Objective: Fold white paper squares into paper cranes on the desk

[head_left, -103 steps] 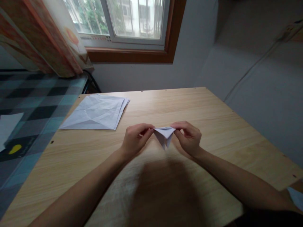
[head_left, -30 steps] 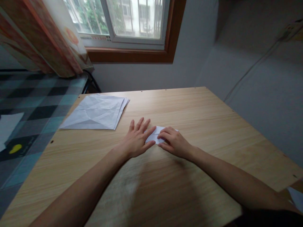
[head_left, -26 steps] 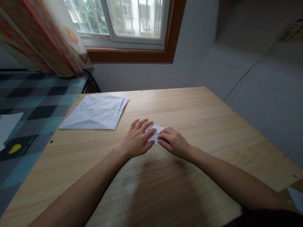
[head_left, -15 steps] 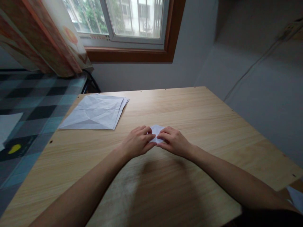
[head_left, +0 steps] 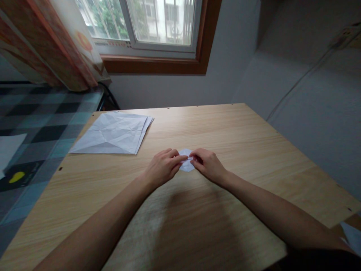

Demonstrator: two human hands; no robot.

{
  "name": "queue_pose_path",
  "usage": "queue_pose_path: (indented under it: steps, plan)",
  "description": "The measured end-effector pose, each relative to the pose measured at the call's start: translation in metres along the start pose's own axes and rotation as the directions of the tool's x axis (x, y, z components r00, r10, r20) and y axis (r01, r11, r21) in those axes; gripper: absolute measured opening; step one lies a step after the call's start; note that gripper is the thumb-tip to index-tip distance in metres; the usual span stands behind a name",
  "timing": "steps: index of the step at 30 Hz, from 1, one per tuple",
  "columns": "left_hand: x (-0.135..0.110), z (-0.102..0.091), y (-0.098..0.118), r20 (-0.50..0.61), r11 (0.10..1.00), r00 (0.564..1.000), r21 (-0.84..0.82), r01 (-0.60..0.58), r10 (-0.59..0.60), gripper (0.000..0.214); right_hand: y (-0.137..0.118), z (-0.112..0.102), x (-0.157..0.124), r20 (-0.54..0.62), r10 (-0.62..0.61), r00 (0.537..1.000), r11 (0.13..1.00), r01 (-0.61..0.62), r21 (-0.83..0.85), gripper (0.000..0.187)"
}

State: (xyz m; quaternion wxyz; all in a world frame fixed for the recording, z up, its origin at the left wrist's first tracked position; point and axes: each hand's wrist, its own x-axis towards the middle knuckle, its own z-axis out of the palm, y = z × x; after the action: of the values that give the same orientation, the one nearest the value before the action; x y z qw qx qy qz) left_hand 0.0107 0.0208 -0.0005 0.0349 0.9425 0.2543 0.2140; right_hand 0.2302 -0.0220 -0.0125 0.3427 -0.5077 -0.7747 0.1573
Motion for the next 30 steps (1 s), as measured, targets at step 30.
queue_pose_path:
  steps: [30]
  plan:
    - [0.001,0.001,0.002,0.052,0.974,0.977,0.078,-0.211,0.208,0.025,-0.003,-0.002,0.001,0.026,-0.02,0.999,0.988,0.024,-0.151,0.022]
